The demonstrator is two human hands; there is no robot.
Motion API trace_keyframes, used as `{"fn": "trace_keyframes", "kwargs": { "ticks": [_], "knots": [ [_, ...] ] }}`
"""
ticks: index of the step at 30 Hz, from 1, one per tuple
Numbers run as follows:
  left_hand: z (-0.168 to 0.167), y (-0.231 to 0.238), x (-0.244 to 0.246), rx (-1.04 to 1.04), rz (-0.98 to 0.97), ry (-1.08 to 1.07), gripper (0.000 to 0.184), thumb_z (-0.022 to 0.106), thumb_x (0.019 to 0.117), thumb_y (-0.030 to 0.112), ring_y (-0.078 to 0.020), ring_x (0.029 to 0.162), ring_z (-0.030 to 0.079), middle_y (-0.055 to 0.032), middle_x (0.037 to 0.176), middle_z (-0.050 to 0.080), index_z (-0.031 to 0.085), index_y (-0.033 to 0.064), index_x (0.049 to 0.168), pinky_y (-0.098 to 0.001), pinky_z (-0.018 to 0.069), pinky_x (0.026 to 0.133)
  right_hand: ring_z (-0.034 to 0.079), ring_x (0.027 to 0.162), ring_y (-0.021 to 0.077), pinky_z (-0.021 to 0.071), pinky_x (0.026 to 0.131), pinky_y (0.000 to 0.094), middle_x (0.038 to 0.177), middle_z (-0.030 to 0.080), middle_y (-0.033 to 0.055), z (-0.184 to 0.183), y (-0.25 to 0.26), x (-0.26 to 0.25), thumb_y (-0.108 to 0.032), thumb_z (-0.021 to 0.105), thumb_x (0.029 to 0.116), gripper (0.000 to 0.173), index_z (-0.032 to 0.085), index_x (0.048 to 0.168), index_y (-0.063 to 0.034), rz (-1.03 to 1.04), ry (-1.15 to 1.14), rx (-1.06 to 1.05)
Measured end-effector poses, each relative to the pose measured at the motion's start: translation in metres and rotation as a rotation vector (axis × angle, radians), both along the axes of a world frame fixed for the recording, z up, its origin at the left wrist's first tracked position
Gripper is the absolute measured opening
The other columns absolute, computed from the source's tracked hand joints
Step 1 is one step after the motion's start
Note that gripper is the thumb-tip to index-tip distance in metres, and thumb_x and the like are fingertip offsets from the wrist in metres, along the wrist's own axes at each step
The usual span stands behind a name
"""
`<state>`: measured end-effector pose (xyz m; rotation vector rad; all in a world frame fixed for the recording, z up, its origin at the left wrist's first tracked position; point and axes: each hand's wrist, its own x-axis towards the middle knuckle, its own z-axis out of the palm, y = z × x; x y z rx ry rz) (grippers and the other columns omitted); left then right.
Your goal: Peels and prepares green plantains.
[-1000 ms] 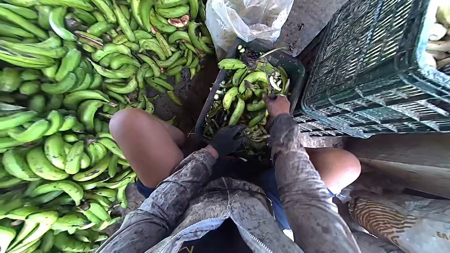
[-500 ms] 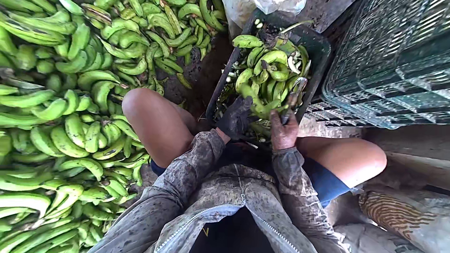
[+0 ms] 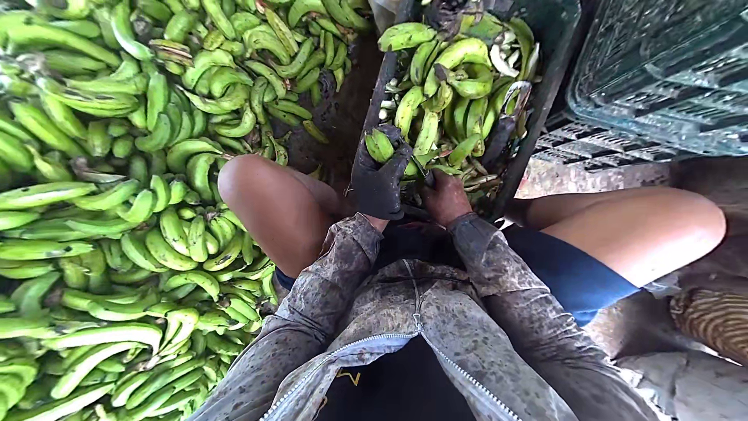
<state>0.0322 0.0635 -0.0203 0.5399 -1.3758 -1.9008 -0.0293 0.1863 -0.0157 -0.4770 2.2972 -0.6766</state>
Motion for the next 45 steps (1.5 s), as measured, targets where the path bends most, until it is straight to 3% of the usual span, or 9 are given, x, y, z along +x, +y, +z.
{"fn": "trace_keyframes", "kwargs": {
  "ticks": [4,8,13,18,23,28,30,36,45],
  "knots": [
    [0.033,-0.028,0.003,-0.054,-0.023,0.084,0.040,0.066,0.0841,-0.005,-0.0207,0.095,0.065,-0.0126,0.108,0.064,0.053,-0.0033,0.122,-0.0389,0.0592,0.084,0.066,0.113,0.0454,0.0490,0.097,0.0652,0.114,0.069,0.0282,-0.013,0.025,-0.015,-0.032,0.053,0.1059,0.039,0.066,0.121,0.0024,-0.093,-0.078,0.141],
    [0.052,-0.054,-0.002,-0.350,-0.097,-0.518,0.055,0.077,0.0856,0.016,-0.0158,0.097,0.069,-0.0098,0.113,0.068,0.055,0.0017,0.134,-0.0363,0.0610,0.085,0.067,0.102,0.0439,0.0499,0.092,0.0646,0.104,0.070,0.0261,0.001,0.010,-0.032,-0.038,0.061,0.1029,0.043,0.068,0.115,0.0030,-0.195,0.036,-0.005],
    [0.006,-0.063,-0.012,-0.417,-0.221,-0.827,0.047,0.069,0.0958,0.041,-0.0185,0.121,0.062,-0.0099,0.132,0.064,0.065,0.0120,0.133,-0.0408,0.0506,0.105,0.061,0.126,0.0423,0.0478,0.105,0.0617,0.131,0.064,0.0277,-0.021,-0.051,-0.082,-0.052,0.062,0.0994,0.066,0.056,0.136,0.0037,-0.194,-0.009,0.145],
    [0.010,-0.066,-0.004,-0.141,-0.193,-0.740,0.042,0.068,0.0988,0.033,-0.0143,0.090,0.068,-0.0078,0.117,0.069,0.062,0.0124,0.135,-0.0344,0.0583,0.078,0.060,0.129,0.0401,0.0475,0.105,0.0618,0.135,0.063,0.0249,-0.018,-0.078,-0.086,-0.047,0.057,0.1018,0.058,0.062,0.131,0.0021,-0.133,0.021,0.238],
    [0.017,-0.058,0.008,0.261,-0.323,-0.707,0.041,0.061,0.1033,0.032,-0.0203,0.079,0.069,-0.0108,0.105,0.067,0.057,0.0113,0.138,-0.0367,0.0606,0.068,0.069,0.107,0.0417,0.0527,0.094,0.0630,0.115,0.070,0.0250,0.001,-0.012,-0.053,-0.045,0.066,0.0974,0.061,0.056,0.139,-0.0015,-0.297,0.203,-0.048],
    [0.009,-0.025,0.003,0.613,-0.621,-0.486,0.060,0.045,0.1058,0.054,-0.0263,0.111,0.067,-0.0142,0.132,0.062,0.045,0.0104,0.148,-0.0428,0.0577,0.092,0.061,0.062,0.0102,0.0556,0.057,0.0277,0.087,0.066,0.0041,-0.002,0.016,-0.017,-0.021,0.068,0.0990,0.043,0.052,0.134,-0.0010,-0.632,0.100,-0.839],
    [0.011,-0.020,-0.006,0.725,-0.512,-0.269,0.054,0.042,0.1079,0.048,-0.0249,0.114,0.065,-0.0131,0.127,0.064,0.047,0.0075,0.143,-0.0431,0.0556,0.097,0.061,0.062,0.0099,0.0560,0.056,0.0280,0.086,0.067,0.0041,-0.001,0.009,-0.004,-0.016,0.066,0.0989,0.041,0.052,0.134,0.0008,-0.553,0.001,-0.910],
    [-0.002,-0.053,-0.018,0.359,0.062,0.079,0.028,0.063,0.0920,0.001,-0.0251,0.076,0.065,-0.0153,0.093,0.065,0.056,-0.0017,0.119,-0.0446,0.0598,0.070,0.069,0.091,0.0388,0.0529,0.087,0.0602,0.096,0.070,0.0241,-0.001,-0.005,0.003,-0.034,0.063,0.1029,0.040,0.068,0.114,0.0041,-0.091,0.032,-0.134],
    [-0.001,-0.031,-0.013,0.216,0.010,0.165,0.033,0.064,0.0868,-0.003,-0.0255,0.089,0.067,-0.0163,0.102,0.065,0.053,-0.0036,0.118,-0.0438,0.0598,0.079,0.068,0.080,0.0322,0.0533,0.077,0.0548,0.085,0.068,0.0170,0.004,-0.020,0.002,-0.028,0.060,0.1027,0.030,0.067,0.107,0.0009,-0.034,0.026,-0.151]
  ]
}}
